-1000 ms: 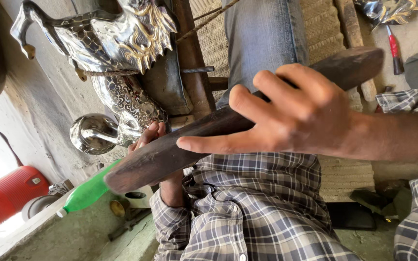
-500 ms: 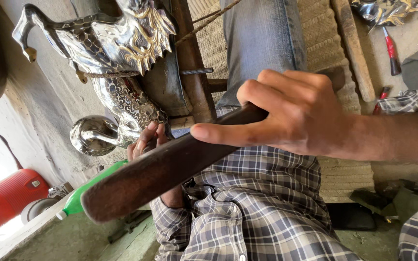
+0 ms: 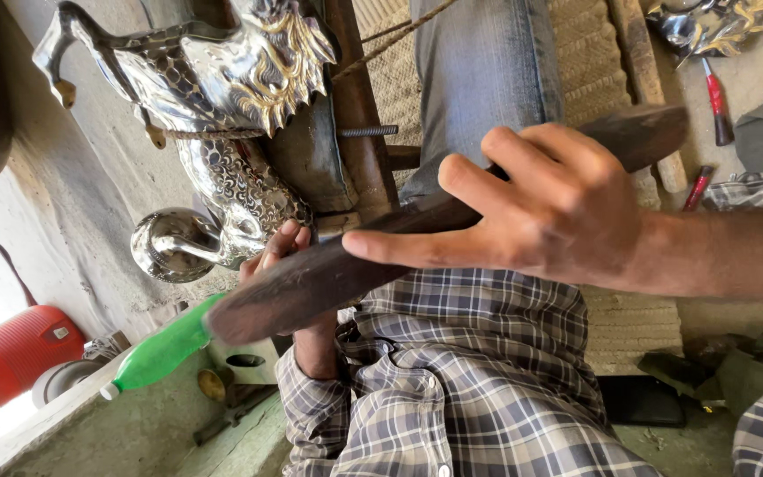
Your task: The person uses a chisel and wooden mallet to carve decorative patterns into a metal horse figurine. They repeatedly strike the chisel along the horse's body and legs, adjusting the chisel position as needed.
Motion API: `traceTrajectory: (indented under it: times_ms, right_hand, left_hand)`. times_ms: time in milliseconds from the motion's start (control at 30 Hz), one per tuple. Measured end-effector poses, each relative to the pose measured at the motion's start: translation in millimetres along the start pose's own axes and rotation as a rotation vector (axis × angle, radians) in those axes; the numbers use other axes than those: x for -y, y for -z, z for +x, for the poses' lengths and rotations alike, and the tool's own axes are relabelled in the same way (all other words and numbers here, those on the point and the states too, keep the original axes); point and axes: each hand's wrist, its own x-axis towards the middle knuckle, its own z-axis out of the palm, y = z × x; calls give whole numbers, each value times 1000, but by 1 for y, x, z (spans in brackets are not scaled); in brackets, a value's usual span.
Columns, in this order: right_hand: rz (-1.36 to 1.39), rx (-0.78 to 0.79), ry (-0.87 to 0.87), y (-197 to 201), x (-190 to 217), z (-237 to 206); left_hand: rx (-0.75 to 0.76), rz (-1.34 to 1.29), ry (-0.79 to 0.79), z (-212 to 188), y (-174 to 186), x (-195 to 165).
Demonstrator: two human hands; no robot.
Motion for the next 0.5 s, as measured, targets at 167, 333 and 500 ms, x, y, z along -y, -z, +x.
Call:
traceTrajectory:
  times_ms: [167, 333, 500]
  right_hand:
    - [177, -24, -40, -1, -2, 2]
    - [371, -43, -93, -1, -1, 3]
    - [482, -61, -132, -3, 0, 1]
  left_hand:
    - [-122, 169, -243, 7, -3, -8]
    - [-159, -734, 396, 11, -5, -24]
    - [159, -403, 28, 13, 0, -23]
